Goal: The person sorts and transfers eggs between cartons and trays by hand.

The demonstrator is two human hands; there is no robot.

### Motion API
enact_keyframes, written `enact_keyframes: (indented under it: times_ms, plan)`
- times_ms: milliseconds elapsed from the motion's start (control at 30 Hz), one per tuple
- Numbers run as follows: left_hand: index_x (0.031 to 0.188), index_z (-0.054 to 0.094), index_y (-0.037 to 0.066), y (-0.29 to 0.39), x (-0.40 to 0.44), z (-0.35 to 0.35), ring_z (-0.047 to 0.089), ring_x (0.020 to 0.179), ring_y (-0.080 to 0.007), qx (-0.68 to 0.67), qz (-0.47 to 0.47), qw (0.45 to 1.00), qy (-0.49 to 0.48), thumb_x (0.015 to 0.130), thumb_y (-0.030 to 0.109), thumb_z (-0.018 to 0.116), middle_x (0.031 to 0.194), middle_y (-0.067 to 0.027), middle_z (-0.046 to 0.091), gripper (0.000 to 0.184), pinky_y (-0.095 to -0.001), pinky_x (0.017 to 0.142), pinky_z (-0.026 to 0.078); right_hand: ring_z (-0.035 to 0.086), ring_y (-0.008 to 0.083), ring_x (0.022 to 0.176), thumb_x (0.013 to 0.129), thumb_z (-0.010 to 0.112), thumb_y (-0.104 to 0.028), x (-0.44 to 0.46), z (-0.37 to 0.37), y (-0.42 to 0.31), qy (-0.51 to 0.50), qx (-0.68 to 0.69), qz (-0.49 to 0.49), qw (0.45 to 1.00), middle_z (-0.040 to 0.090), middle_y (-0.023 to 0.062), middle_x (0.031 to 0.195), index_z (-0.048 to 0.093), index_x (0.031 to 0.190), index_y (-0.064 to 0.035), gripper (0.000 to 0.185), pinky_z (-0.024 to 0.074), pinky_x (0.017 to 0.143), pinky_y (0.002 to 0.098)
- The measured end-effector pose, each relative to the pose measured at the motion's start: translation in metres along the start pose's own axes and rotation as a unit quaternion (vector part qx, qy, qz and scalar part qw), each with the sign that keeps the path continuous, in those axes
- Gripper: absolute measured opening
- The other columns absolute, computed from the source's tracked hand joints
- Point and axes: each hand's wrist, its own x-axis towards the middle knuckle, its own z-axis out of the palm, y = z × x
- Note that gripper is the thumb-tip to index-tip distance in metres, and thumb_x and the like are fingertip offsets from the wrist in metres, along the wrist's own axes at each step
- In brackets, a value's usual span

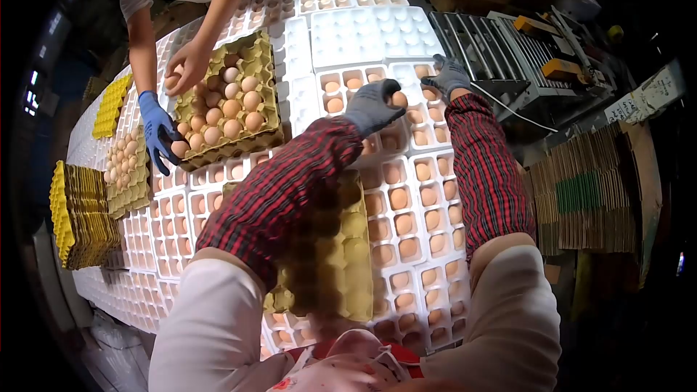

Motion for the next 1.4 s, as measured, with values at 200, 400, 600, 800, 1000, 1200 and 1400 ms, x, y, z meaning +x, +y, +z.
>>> enact_keyframes:
  times_ms: [200,400,600,800,1000,1200,1400]
  plan:
    - [0.118,0.068,0.019,-0.004,0.095,0.057,0.065,0.108,-0.0347,0.283,-0.071,0.948,-0.13,0.081,0.031,0.07,0.115,-0.0119,0.069,0.039,-0.0451,0.092,0.052,0.046,0.0376,0.131,0.096,0.052,-0.045,-0.023,0.065,0.046,0.183,-0.047,-0.065,0.98,0.048,0.0192,0.144,0.052,0.139,-0.0105,0.055,0.0356,0.109,0.0522]
    - [0.123,0.063,0.01,-0.028,0.135,0.073,0.06,0.108,-0.0379,0.108,0.136,0.969,0.178,0.08,0.047,0.072,0.12,-0.0181,0.062,0.058,-0.0464,0.097,0.048,0.045,0.0403,0.132,0.099,0.047,-0.044,-0.045,0.063,0.033,0.148,-0.051,-0.046,0.987,0.044,0.0219,0.147,0.048,0.143,-0.0103,0.056,0.042,0.102,0.0557]
    - [0.141,0.052,0.016,-0.018,0.089,0.089,0.032,0.142,-0.0401,0.256,-0.034,0.965,0.036,0.092,0.044,0.055,0.151,-0.0164,0.041,0.057,-0.0581,0.114,0.023,0.044,0.04,0.133,0.1,0.048,-0.042,-0.021,0.087,0.054,0.167,-0.082,-0.081,0.979,0.043,0.0224,0.147,0.052,0.14,-0.0115,0.05,0.0406,0.106,0.0504]
    - [0.121,0.063,0.006,0.045,-0.17,-0.089,0.059,0.114,-0.0331,0.03,0.043,0.992,0.117,0.097,0.029,0.058,0.126,-0.017,0.06,0.033,-0.0394,0.103,0.045,0.042,0.0398,0.134,0.102,0.049,-0.041,-0.045,0.053,0.024,0.251,-0.054,-0.183,0.949,0.046,0.0233,0.145,0.048,0.143,-0.006,0.054,0.0359,0.109,0.0492]
    - [0.137,0.047,0.004,-0.004,-0.418,-0.132,0.059,0.109,-0.0391,0.146,-0.359,0.92,0.061,0.097,0.041,0.052,0.128,-0.0259,0.056,0.055,-0.0465,0.099,0.044,0.053,0.0161,0.105,0.1,0.06,-0.013,-0.288,-0.027,-0.097,-0.217,0.466,-0.09,0.853,0.056,0.0087,0.117,0.033,0.151,0.0016,0.059,0.0453,0.096,0.0281]
    - [0.143,0.042,0.005,-0.004,-0.455,-0.09,0.058,0.114,-0.0408,0.046,-0.343,0.898,0.272,0.098,0.022,0.048,0.123,-0.0234,0.06,0.048,-0.0436,0.097,0.047,0.022,0.0308,0.15,0.103,0.053,-0.029,-0.401,-0.012,-0.153,-0.113,0.505,-0.08,0.852,0.017,0.0197,0.164,0.021,0.156,0.0004,0.069,0.0207,0.118,0.0375]
    - [0.148,0.039,0.007,0.016,-0.524,-0.153,0.057,0.118,-0.0389,-0.014,-0.342,0.912,0.227,0.097,0.024,0.05,0.129,-0.0232,0.059,0.054,-0.0431,0.103,0.044,0.029,0.0326,0.147,0.101,0.055,-0.025,-0.445,-0.026,-0.204,-0.116,0.447,-0.15,0.874,0.027,0.021,0.16,0.025,0.154,0.0019,0.067,0.0246,0.117,0.0384]
